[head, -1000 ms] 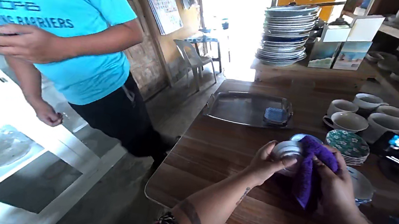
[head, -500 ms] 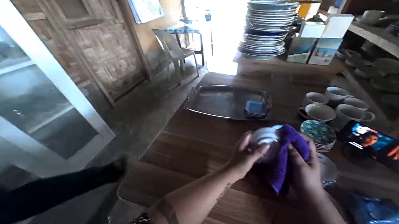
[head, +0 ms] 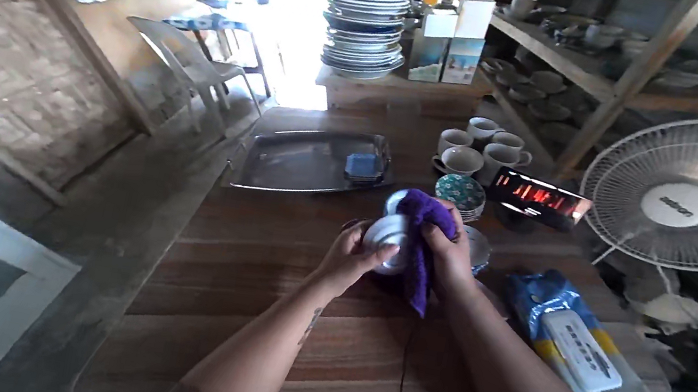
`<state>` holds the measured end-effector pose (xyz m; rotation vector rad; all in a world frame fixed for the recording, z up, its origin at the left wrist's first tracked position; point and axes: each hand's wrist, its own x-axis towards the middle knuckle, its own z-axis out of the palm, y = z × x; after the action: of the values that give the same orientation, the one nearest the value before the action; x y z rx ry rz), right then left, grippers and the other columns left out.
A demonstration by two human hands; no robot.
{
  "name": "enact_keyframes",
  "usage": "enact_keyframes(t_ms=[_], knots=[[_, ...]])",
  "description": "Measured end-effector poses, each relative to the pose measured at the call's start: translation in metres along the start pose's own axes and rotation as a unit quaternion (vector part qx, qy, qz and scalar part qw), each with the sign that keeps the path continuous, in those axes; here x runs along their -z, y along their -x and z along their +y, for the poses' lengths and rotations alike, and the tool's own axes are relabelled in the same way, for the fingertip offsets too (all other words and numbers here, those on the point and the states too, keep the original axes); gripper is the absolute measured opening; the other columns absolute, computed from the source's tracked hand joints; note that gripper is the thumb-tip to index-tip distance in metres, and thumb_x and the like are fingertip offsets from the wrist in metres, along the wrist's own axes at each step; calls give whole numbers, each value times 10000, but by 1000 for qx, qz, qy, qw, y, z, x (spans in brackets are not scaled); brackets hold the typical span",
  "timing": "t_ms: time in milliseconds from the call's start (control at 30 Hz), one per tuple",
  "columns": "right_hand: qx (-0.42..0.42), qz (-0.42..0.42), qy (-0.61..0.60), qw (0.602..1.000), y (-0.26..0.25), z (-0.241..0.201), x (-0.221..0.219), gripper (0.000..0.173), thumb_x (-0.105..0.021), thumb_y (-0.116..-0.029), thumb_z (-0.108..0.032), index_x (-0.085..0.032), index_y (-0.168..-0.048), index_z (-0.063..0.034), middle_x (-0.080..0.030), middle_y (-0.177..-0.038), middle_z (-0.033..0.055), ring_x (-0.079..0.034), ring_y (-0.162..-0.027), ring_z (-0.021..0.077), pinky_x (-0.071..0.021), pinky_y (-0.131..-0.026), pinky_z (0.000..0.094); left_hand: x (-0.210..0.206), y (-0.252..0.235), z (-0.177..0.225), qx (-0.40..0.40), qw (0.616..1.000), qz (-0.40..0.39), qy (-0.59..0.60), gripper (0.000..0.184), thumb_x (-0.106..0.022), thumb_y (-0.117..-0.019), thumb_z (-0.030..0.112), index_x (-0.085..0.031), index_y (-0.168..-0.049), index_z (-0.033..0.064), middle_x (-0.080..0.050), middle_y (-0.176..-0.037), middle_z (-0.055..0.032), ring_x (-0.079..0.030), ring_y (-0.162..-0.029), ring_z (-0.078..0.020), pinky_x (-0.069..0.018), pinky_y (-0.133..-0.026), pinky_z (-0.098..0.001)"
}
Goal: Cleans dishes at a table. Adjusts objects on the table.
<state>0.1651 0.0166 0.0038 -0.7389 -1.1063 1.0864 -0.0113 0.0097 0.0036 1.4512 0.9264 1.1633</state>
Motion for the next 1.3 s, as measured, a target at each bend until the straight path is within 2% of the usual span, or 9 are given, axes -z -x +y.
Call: enact_keyframes(t_ms=[67, 167, 400, 600, 667, 767, 867, 1033, 1300], knots=[[-5, -27, 25, 999, 0, 0, 1, 382, -628, -859, -45, -602, -1227, -144, -697, -1018, -8, -667, -877, 77, -581, -762, 293, -3, 2, -4, -41, 994, -55, -81, 425, -690, -913, 291, -634, -1198, -18, -701, -1060, -52, -676, -976, -66, -571, -912, -290], [-35, -38, -4, 999, -1, 3, -1, 380, -648, -871, -81, -609, -1241, -159, -701, -1018, 13, -674, -871, 102, -585, -762, 316, -2, 0, -15, -131, 988, -4, -84, 416, -662, -943, 382, -661, -1123, 7, -707, -992, -6, -675, -924, -31, -582, -863, -274], [-148, -83, -21, 985, 3, 5, -11, 448, -655, -900, -102, -542, -1332, -136, -698, -986, 58, -686, -861, 135, -591, -775, 328, -4, -6, -6, -42, 964, 215, 148, 345, -584, -997, 257, -569, -1281, 62, -710, -1066, -36, -697, -974, -129, -587, -895, -349], [-114, -64, -20, 991, 7, 7, -15, 523, -732, -827, -110, -536, -1310, -143, -704, -986, 43, -695, -866, 131, -600, -779, 325, -6, -7, -7, -56, 970, 220, 90, 369, -564, -1013, 340, -529, -1290, 98, -682, -1078, -13, -681, -972, -100, -587, -879, -330], [-48, -50, -15, 997, 9, 6, -16, 522, -742, -817, -78, -553, -1299, -142, -705, -1012, 34, -696, -885, 125, -604, -785, 323, -3, -9, -12, -101, 974, 202, 7, 389, -528, -1037, 305, -468, -1359, 95, -612, -1212, -28, -625, -1074, -87, -546, -935, -313], [34, -28, 22, 999, 11, 8, -17, 508, -722, -822, -33, -567, -1297, -123, -706, -1057, 22, -697, -913, 109, -610, -791, 318, -1, -10, -20, -203, 956, 136, -166, 557, -401, -1080, 264, -287, -1562, 10, -347, -1591, -177, -379, -1450, -211, -355, -1182, -408], [121, -40, 82, 988, 16, 14, -18, 497, -709, -848, -28, -552, -1316, -91, -688, -1136, 10, -682, -994, 82, -603, -854, 301, -11, -2, -20, -196, 971, 82, -113, 685, -340, -1087, 436, -141, -1622, 60, -127, -1688, -141, -194, -1540, -201, -236, -1244, -433], [230, -124, 156, 952, 23, 22, -24, 447, -713, -946, -131, -567, -1354, -24, -657, -1294, 53, -635, -1165, 66, -537, -1026, 292, -11, 3, -11, -81, 991, 74, 76, 668, -205, -1053, 591, -197, -1621, 241, -274, -1649, 42, -303, -1474, -75, -313, -1196, -352], [260, -249, 238, 902, 18, 25, -20, 405, -692, -957, -240, -668, -1294, -16, -656, -1282, 177, -606, -1240, 206, -498, -1071, 371, -4, 0, -16, -25, 958, 47, 282, 654, -251, -1030, 589, -317, -1569, 225, -508, -1521, -21, -499, -1380, -180, -452, -1093, -375]])
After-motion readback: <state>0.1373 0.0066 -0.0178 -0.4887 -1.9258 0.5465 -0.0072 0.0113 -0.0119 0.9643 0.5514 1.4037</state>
